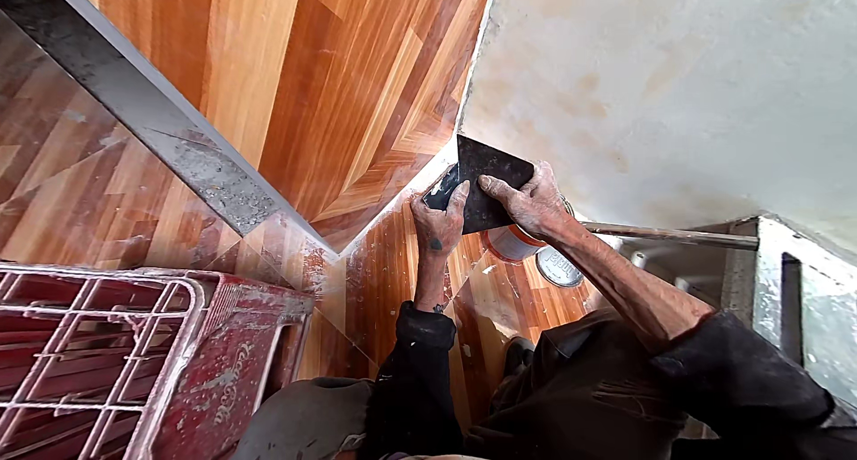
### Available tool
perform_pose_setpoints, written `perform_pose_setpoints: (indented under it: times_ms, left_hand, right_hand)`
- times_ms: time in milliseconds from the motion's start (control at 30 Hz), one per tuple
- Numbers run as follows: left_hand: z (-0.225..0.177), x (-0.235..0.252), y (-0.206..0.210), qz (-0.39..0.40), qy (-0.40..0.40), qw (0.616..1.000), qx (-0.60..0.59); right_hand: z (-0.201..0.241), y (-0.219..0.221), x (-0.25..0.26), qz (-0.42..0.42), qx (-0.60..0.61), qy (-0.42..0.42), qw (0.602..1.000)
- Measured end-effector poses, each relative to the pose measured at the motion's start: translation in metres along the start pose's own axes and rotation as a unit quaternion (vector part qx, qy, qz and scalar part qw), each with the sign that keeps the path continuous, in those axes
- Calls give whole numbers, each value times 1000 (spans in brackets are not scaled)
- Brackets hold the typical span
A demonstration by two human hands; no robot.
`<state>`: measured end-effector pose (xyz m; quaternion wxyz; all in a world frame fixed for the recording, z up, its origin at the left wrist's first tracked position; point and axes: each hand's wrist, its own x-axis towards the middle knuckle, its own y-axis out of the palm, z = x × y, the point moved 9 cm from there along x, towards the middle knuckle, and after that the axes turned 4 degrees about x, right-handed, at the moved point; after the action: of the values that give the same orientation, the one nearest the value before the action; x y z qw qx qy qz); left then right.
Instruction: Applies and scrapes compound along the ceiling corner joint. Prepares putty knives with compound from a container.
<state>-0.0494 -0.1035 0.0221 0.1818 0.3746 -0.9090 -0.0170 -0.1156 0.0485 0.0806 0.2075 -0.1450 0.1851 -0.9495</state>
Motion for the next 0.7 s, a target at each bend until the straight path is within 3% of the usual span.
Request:
perform_pose_setpoints:
  times_ms: [200,333,467,600,700]
  left_hand:
    - [-1,-8,3,-46,6,998,-42]
    - [-3,-8,6,-26,30,999,-26]
    - [-5,-6,6,-13,37,999,-27]
    - [-4,-19,4,4,14,1000,-22]
    - [-2,-13,4,-40,24,998,-44]
  right_hand:
    - [-8,-8,-6,-104,29,74,991]
    - [-12,-12,-6,-80,43,86,992]
    - [-1,-12,-4,-44,6,44,998]
    - [-1,-10,-9,-92,11,55,994]
    - [-6,-9,-10,-100,30,69,992]
